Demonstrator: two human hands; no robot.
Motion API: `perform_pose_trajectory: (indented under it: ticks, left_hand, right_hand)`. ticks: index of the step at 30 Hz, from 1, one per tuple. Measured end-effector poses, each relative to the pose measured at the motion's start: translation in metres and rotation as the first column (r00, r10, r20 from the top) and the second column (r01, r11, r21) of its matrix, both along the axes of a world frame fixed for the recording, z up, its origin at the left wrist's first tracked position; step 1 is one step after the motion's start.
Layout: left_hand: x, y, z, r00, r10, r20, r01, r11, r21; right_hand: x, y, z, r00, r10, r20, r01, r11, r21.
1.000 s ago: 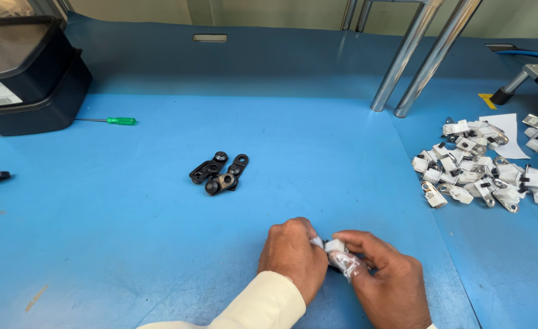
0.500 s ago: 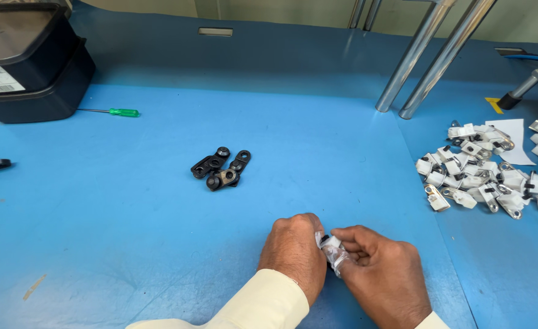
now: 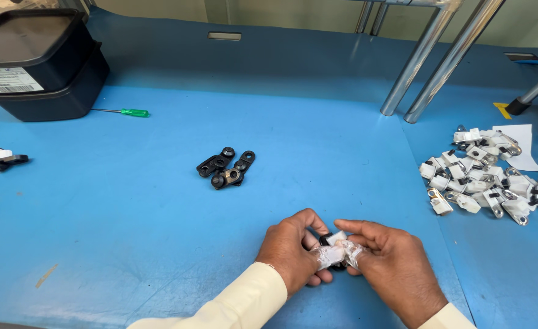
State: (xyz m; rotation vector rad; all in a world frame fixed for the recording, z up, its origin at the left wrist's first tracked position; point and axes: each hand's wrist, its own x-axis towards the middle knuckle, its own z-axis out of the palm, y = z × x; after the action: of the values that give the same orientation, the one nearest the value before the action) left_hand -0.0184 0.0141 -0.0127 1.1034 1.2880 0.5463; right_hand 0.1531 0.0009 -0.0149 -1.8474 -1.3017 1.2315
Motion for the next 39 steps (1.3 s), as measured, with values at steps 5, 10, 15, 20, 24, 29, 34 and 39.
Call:
perform_pose_trajectory:
  ticks: [5, 10, 15, 20, 24, 29, 34, 39]
  left_hand:
    - [-0.003, 0.006, 0.005, 0.978, -0.115, -0.173, 0.140, 0.980, 0.140]
    - [0.006, -0.004, 0.018, 0.928, 0.033, -0.372, 0.063, 0.968, 0.242]
    - [0.019, -0.006, 0.033, 0.748, -0.072, -0.660, 0.181, 0.978, 0.099]
    - [0.020, -0.007, 0.040, 0.699, -0.163, -0.696, 0.300, 0.951, 0.079]
    - [0.018, -0.009, 0.038, 0.718, -0.134, -0.683, 0.258, 0.963, 0.082]
    - [0.017, -0.013, 0.030, 0.776, -0.003, -0.631, 0.078, 0.993, 0.091]
    - [0.018, -0.016, 0.021, 0.798, 0.071, -0.598, 0.032, 0.987, 0.160]
    - [0.008, -0.019, 0.017, 0.846, 0.028, -0.533, 0.098, 0.973, 0.207]
  right_hand:
    - [0.003, 0.005, 0.000, 0.995, -0.063, -0.077, 0.055, 0.993, -0.102]
    - [-0.003, 0.007, 0.003, 0.996, -0.083, -0.026, 0.080, 0.991, -0.106]
    - [-0.014, 0.001, 0.008, 0.987, -0.026, 0.160, 0.031, 0.999, -0.031]
    - [-0.021, -0.003, 0.014, 0.962, 0.021, 0.271, -0.024, 1.000, 0.007]
    - [-0.022, -0.002, 0.017, 0.957, 0.055, 0.285, -0.052, 0.999, -0.016]
    - [-0.021, -0.001, 0.016, 0.934, 0.111, 0.340, -0.155, 0.982, 0.105]
    - [-0.023, -0.003, 0.018, 0.881, 0.153, 0.448, -0.231, 0.965, 0.126]
    - [-0.024, -0.001, 0.017, 0.917, 0.104, 0.385, -0.156, 0.982, 0.106]
